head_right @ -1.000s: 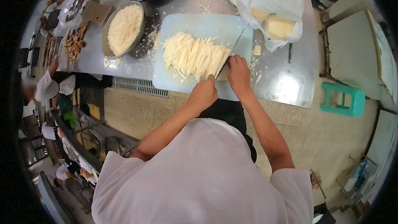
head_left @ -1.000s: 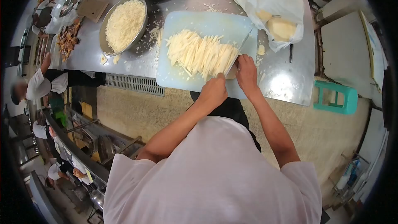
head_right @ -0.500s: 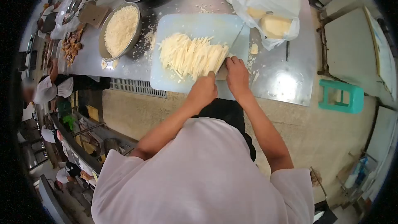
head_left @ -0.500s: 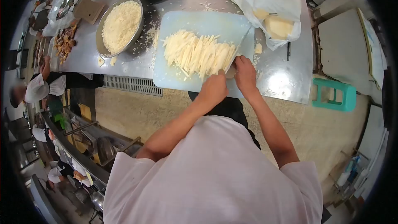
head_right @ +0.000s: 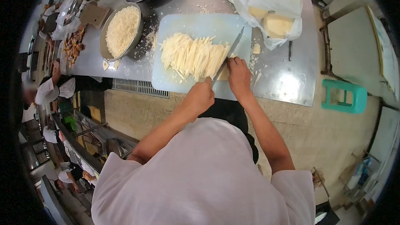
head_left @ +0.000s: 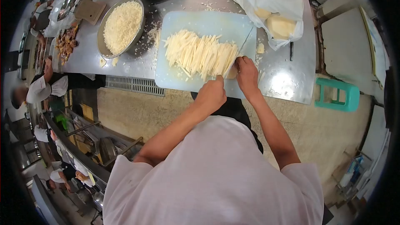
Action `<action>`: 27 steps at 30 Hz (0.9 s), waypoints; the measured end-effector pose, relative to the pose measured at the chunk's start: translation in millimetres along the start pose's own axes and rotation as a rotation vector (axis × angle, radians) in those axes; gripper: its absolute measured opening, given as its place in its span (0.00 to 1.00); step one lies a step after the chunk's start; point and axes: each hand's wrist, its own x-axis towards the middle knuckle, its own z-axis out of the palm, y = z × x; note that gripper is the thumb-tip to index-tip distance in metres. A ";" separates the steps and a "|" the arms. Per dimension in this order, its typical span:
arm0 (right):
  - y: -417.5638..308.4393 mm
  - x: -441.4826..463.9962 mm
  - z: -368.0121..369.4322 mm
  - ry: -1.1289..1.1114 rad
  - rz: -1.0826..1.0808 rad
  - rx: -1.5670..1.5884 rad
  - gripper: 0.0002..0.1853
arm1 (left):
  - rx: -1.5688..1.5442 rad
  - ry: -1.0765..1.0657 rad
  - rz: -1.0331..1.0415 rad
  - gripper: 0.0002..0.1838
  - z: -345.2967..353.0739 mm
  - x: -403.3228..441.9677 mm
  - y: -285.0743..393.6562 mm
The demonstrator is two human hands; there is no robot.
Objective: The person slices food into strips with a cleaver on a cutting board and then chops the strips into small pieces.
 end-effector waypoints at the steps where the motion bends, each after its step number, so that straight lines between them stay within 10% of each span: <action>1: -0.2 -0.8 0.0 0.000 0.002 0.002 0.05 | 0.035 0.017 -0.002 0.06 14.6 6.2 -7.6; 27: 0.3 -2.5 -0.3 0.070 -0.034 0.035 0.07 | 0.008 -0.026 0.050 0.08 -0.5 4.7 -3.8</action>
